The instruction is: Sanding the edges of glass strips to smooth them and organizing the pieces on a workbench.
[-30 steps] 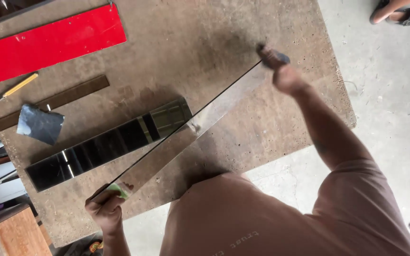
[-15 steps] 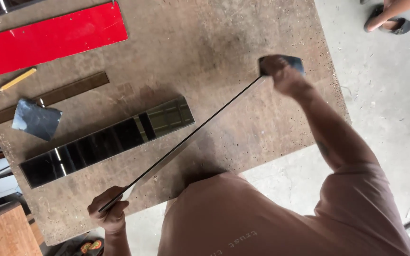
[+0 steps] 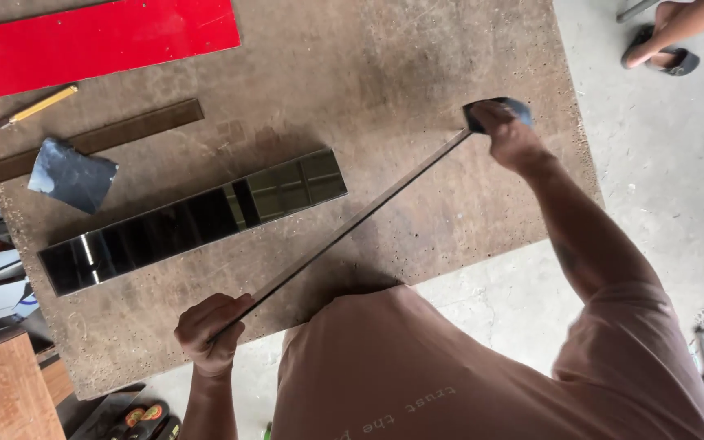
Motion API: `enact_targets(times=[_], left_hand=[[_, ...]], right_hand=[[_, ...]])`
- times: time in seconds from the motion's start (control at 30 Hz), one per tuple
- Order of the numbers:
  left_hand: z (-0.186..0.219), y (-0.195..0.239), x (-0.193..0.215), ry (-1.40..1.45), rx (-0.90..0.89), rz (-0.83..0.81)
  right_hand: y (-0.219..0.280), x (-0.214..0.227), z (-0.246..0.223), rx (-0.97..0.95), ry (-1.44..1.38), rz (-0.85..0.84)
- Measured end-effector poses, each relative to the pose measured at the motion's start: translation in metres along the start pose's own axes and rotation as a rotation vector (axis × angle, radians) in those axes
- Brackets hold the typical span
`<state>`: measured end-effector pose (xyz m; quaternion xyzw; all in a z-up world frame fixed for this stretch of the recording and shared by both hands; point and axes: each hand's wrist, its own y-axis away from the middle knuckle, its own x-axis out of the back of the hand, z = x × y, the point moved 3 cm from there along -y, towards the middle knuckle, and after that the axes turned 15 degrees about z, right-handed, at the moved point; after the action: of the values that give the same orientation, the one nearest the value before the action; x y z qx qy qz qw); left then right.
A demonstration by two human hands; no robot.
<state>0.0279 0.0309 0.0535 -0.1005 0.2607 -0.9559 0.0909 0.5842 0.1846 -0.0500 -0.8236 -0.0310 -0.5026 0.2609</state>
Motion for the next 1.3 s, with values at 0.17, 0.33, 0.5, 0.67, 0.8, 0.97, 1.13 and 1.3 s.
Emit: enact_targets(times=[0.17,0.33,0.5,0.67,0.8,0.97,1.13,1.3], left_hand=[[0.000,-0.003,-0.002,0.017,-0.096,-0.059],[-0.011,0.006,0.007,0.063,-0.104,-0.078],[-0.002,0.002,0.015,0.032,-0.160,-0.153],[0.001,-0.014,0.005,0.022,-0.241,-0.172],[-0.013,-0.022,-0.001,0.154,-0.322,-0.084],[0.002,-0.029,-0.003,0.099,-0.251,-0.055],[0.025,-0.038,-0.011,0.103,-0.124,0.039],[0.025,-0.039,-0.009,0.096,0.037,0.038]], right_hand=[[-0.014,0.005,-0.011,0.020,-0.072,0.083],[-0.004,-0.002,0.006,-0.189,-0.201,0.114],[0.117,-0.046,0.150,-0.513,-0.095,0.006],[0.013,0.039,-0.010,-0.245,-0.159,0.089],[0.025,-0.014,-0.049,0.086,0.347,0.169],[0.006,-0.013,-0.298,0.261,0.360,0.198],[-0.015,0.011,-0.346,0.288,0.137,0.182],[-0.044,0.029,-0.423,0.409,0.213,0.197]])
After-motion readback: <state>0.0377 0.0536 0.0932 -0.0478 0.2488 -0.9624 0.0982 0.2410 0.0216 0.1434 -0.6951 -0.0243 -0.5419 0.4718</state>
